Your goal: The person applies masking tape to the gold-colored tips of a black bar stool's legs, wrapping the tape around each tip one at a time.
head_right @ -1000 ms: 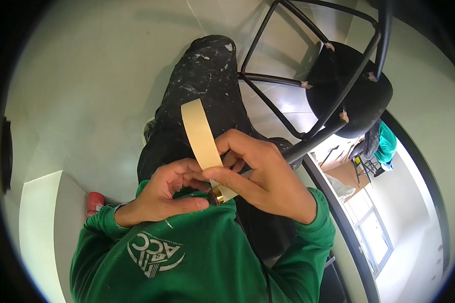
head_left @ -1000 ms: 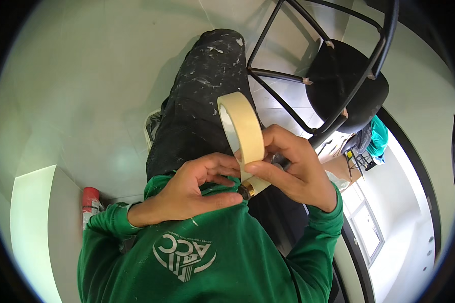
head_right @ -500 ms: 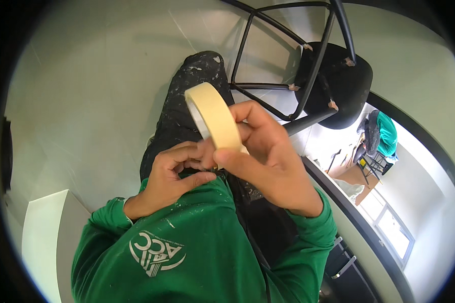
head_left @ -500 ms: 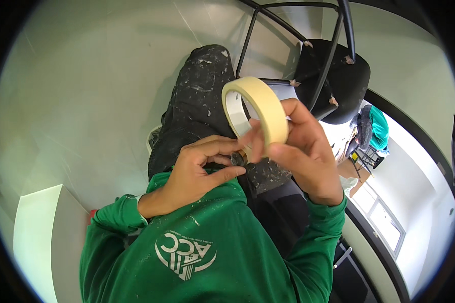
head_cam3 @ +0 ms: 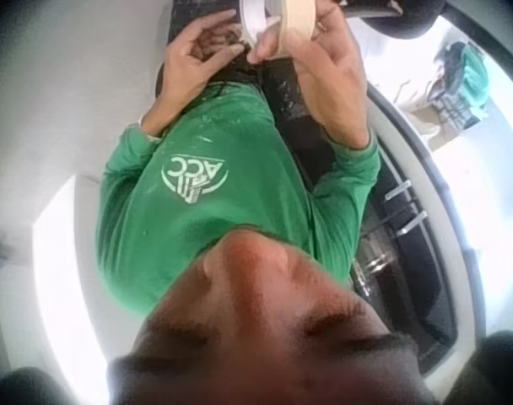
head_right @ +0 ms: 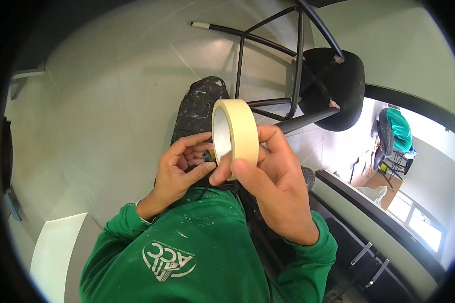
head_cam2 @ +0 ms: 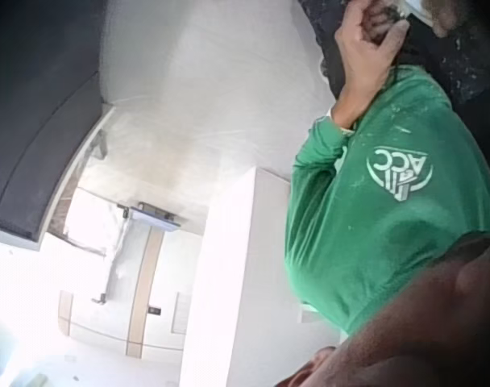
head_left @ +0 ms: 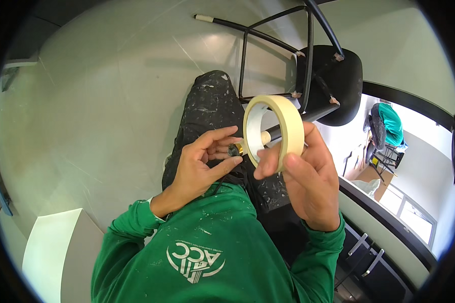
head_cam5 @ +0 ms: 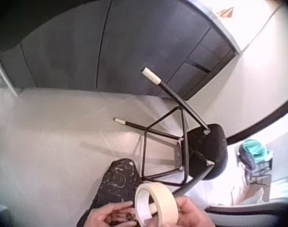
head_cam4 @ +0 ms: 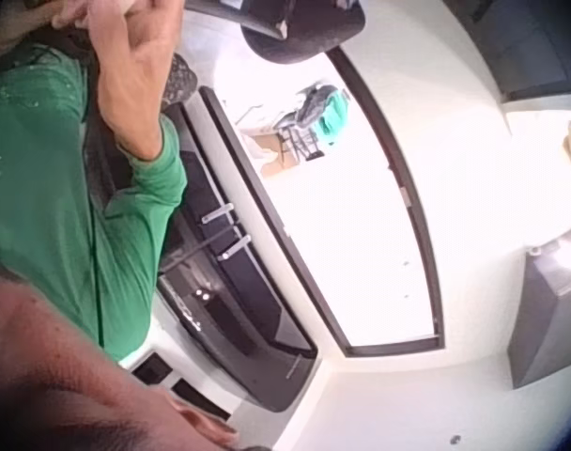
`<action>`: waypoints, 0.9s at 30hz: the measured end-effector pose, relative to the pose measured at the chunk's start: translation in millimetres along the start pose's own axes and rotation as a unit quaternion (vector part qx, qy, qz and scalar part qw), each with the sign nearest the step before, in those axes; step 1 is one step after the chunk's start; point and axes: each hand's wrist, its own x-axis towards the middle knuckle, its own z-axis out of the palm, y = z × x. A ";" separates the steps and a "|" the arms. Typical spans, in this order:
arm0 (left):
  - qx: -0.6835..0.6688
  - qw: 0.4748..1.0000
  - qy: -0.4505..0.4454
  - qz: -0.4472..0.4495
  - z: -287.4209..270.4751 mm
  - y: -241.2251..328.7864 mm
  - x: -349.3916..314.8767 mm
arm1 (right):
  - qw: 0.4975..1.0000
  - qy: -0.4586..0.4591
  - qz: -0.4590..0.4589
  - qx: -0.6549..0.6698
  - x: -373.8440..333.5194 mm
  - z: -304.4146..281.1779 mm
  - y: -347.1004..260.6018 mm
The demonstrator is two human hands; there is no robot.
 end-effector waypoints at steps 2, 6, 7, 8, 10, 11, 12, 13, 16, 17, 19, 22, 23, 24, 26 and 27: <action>0.023 1.000 -0.014 0.003 -2.1 1.4 1.8 | 1.000 -0.016 -0.006 0.014 -8.0 -9.2 4.4; 0.054 0.997 -0.054 -0.011 -11.8 -1.3 3.0 | 1.000 -0.007 0.007 0.017 -24.9 -11.9 6.8; 0.052 0.997 -0.056 -0.014 -11.9 -1.1 3.8 | 1.000 -0.009 0.012 0.023 -28.0 -14.1 6.6; 0.050 0.997 -0.058 -0.016 -12.0 -0.7 4.7 | 0.999 -0.011 0.018 0.029 -30.1 -17.2 6.3; 0.033 0.997 -0.063 -0.019 -12.7 -0.2 6.3 | 0.999 0.004 0.047 -0.015 -32.6 -22.6 3.7; 0.023 0.997 -0.065 -0.020 -14.4 -0.4 7.0 | 0.998 0.015 0.065 -0.017 -33.9 -22.4 1.5; 0.030 0.997 -0.068 -0.016 -16.8 -0.9 7.5 | 0.996 0.025 0.083 -0.019 -34.9 -22.5 0.6; 0.041 0.996 -0.074 -0.014 -16.8 -1.3 8.0 | 0.995 0.046 0.081 -0.033 -38.8 -28.9 7.6; 0.070 0.994 -0.087 -0.003 -17.6 -0.1 11.0 | 0.973 0.066 0.219 -0.023 -27.2 -34.4 -2.9; 0.078 0.993 -0.094 0.002 -17.7 1.4 12.9 | 0.959 0.065 0.277 -0.009 -23.1 -36.4 -0.9; 0.108 0.988 -0.108 0.002 -19.3 7.4 17.2 | 0.925 0.040 0.370 0.073 -10.3 -44.7 -4.9; 0.133 0.984 -0.114 0.029 -22.0 6.3 20.4 | 0.884 -0.028 0.442 0.148 6.7 -59.1 -2.9; 0.140 0.983 -0.115 0.042 -22.5 5.5 21.4 | 0.878 -0.052 0.453 0.145 9.6 -62.1 1.8; 0.143 0.982 -0.118 0.043 -22.9 5.5 22.1 | 0.871 -0.075 0.464 0.143 12.4 -63.6 4.5; 0.152 0.980 -0.121 0.045 -24.8 4.8 22.4 | 0.858 -0.063 0.495 0.124 21.8 -54.1 -3.4; 0.156 0.979 -0.125 0.048 -25.7 4.1 22.5 | 0.858 -0.057 0.496 0.120 23.2 -51.2 -2.4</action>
